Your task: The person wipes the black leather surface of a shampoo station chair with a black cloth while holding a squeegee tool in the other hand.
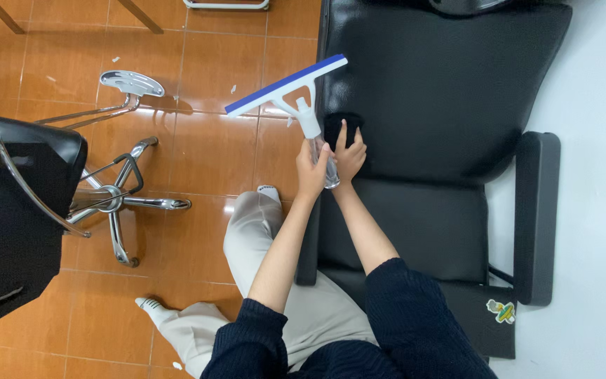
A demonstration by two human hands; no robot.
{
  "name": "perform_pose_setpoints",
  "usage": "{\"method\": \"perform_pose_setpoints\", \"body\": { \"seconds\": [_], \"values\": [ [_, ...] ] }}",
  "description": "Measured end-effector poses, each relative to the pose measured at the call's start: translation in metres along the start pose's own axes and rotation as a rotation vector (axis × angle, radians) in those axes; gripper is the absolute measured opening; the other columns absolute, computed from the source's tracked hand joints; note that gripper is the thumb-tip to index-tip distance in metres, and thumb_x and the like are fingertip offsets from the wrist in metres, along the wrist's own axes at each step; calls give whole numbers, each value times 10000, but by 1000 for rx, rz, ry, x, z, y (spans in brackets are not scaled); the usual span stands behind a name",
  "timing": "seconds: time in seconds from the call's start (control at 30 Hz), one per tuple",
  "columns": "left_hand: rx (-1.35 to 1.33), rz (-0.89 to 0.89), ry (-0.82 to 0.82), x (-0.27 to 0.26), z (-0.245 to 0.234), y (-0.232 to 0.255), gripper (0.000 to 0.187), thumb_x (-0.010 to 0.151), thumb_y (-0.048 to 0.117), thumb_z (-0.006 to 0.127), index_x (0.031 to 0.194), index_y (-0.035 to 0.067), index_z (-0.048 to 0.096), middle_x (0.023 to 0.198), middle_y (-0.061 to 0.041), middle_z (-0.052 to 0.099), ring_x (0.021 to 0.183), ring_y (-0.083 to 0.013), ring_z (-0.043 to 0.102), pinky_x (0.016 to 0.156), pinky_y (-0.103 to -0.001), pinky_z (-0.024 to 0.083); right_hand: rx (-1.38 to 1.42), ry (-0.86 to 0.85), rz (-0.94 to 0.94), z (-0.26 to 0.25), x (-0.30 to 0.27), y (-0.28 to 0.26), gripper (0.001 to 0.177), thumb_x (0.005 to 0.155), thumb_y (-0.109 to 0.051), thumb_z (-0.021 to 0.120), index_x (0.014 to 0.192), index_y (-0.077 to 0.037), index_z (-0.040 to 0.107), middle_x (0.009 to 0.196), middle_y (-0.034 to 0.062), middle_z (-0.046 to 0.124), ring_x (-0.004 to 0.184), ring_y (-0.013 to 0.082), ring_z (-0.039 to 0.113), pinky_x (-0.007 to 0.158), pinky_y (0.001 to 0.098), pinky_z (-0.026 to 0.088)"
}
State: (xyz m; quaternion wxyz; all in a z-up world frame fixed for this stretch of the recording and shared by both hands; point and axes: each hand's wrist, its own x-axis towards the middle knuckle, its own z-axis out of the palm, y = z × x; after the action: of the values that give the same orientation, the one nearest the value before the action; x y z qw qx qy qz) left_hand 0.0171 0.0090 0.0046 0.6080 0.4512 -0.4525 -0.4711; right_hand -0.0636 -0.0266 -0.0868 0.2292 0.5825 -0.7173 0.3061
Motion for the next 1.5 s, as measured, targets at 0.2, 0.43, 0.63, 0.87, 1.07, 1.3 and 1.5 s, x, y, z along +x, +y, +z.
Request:
{"method": "perform_pose_setpoints", "body": {
  "seconds": [0.2,0.43,0.63,0.87,1.07,1.3,1.5],
  "values": [
    [178,100,-7,-2,0,4,188,1002,162,649,1046,-10,587,840,-98,685,757,-164,703,712,-309,549,36,-57,-50,-9,-48,10,511,1063,-412,573,1505,-163,515,1407,186,498,1056,305,531,883,431,463],
    [269,50,-48,-6,0,14,202,997,179,665,1021,-7,589,793,-101,693,728,-157,705,694,-302,549,41,-118,-169,-14,-68,48,590,972,-325,729,1524,-272,527,1483,136,437,1260,319,458,1017,456,417],
    [271,63,-73,-8,2,8,213,1002,183,669,1037,-8,583,808,-86,664,726,-141,675,686,-306,550,60,-255,-77,-33,-39,126,904,752,-376,915,1547,-226,510,1484,245,409,1261,412,425,1007,540,386],
    [285,19,-101,-8,-3,0,195,1019,163,657,1045,-1,556,845,-65,656,735,-119,683,669,-280,578,-210,-204,103,-51,11,232,910,745,-401,898,1535,-257,469,1536,152,414,1272,386,422,1016,585,364],
    [302,-18,-117,-13,-3,4,186,1023,148,655,1057,-6,556,846,-56,634,723,-113,642,661,-278,539,-235,-275,257,-66,49,328,868,882,-306,845,1625,-184,415,1572,212,361,1305,425,425,1051,558,399],
    [325,9,-135,-10,-2,12,163,1034,119,617,1107,-7,543,868,-65,650,756,-127,646,708,-274,529,146,-271,337,-61,14,344,795,947,-166,749,1629,-152,341,1615,273,266,1421,505,335,1160,577,371],
    [235,19,-141,-9,1,13,148,1053,97,596,1127,-15,532,904,-85,644,783,-142,645,735,-283,544,277,-163,570,-36,-20,344,751,1012,-184,678,1632,-91,264,1616,307,186,1447,526,292,1178,590,334]
  ]
}}
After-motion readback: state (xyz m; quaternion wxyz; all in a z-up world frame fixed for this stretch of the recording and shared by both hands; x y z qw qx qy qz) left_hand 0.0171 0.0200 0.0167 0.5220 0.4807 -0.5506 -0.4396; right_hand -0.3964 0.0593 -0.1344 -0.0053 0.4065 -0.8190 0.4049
